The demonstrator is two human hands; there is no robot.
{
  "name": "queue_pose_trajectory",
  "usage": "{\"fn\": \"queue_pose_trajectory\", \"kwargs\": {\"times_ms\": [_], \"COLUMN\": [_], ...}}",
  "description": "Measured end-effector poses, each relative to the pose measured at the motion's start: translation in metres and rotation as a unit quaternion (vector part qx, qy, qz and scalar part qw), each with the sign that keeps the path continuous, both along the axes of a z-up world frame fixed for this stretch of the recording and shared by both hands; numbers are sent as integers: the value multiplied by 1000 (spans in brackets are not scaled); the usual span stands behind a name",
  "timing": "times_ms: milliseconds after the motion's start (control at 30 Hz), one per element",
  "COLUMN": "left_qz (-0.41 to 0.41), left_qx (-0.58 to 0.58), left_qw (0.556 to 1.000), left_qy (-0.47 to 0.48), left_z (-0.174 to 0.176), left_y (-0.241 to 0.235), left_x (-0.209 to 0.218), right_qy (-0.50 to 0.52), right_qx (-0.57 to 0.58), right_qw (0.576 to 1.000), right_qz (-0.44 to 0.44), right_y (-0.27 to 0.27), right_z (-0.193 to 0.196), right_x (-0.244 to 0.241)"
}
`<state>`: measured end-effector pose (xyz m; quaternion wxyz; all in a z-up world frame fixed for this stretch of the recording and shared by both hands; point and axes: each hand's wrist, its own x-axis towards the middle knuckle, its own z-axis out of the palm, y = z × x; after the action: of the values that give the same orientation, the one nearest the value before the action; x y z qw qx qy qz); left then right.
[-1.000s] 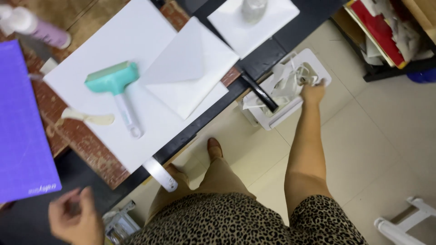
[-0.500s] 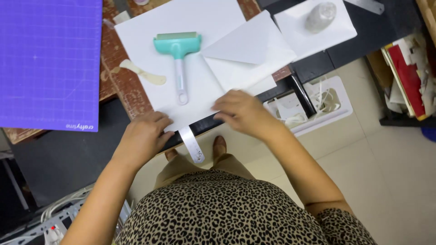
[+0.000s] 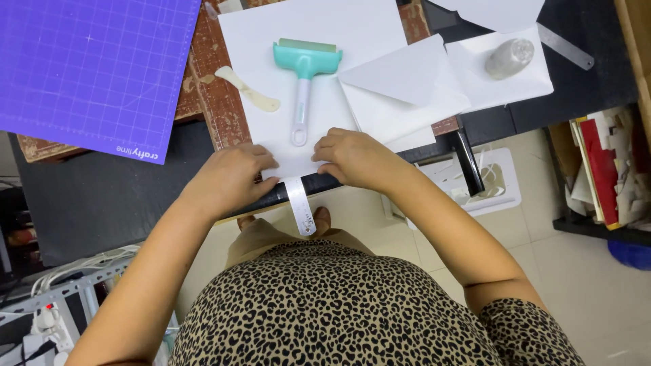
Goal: Folding paper envelopes, applying glue, and using a cutting machine
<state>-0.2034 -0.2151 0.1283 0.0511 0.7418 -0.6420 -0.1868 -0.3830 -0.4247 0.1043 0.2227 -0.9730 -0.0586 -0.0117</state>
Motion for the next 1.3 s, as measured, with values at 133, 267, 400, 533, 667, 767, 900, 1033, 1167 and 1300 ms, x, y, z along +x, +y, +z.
{"fn": "queue_pose_trajectory", "kwargs": {"times_ms": [133, 267, 400, 533, 667, 767, 900, 1033, 1167, 1300], "left_qz": [183, 435, 452, 429, 387, 366, 363, 333, 290, 279], "left_qx": [-188, -200, -185, -181, -217, -233, -254, -300, -357, -369], "left_qw": [963, 669, 591, 619, 729, 773, 786, 793, 799, 791], "left_qy": [67, 569, 642, 633, 521, 463, 432, 412, 388, 400], "left_z": [-12, -37, -52, -57, -39, -72, -27, 10, 43, 68], "left_y": [2, -9, -34, -54, -57, -57, -59, -61, -66, -71], "left_x": [-10, -7, 14, 25, 21, 39, 28, 17, 8, 15], "right_qy": [-33, -134, -164, -154, -168, -190, -75, -22, -50, -76], "right_qx": [30, 78, 126, 200, 217, 173, 107, 32, -3, -16], "right_qw": [998, 983, 968, 954, 928, 926, 946, 948, 941, 942], "right_qz": [-33, -98, -140, -162, -253, -278, -298, -317, -333, -328], "right_y": [2, 1, 1, 2, -3, -2, 8, 8, -3, -16], "right_z": [9, -13, -18, -9, -13, -11, 23, 12, -10, -22], "right_x": [-4, -13, -18, -18, 1, 21, 42, 60, 62, 59]}}
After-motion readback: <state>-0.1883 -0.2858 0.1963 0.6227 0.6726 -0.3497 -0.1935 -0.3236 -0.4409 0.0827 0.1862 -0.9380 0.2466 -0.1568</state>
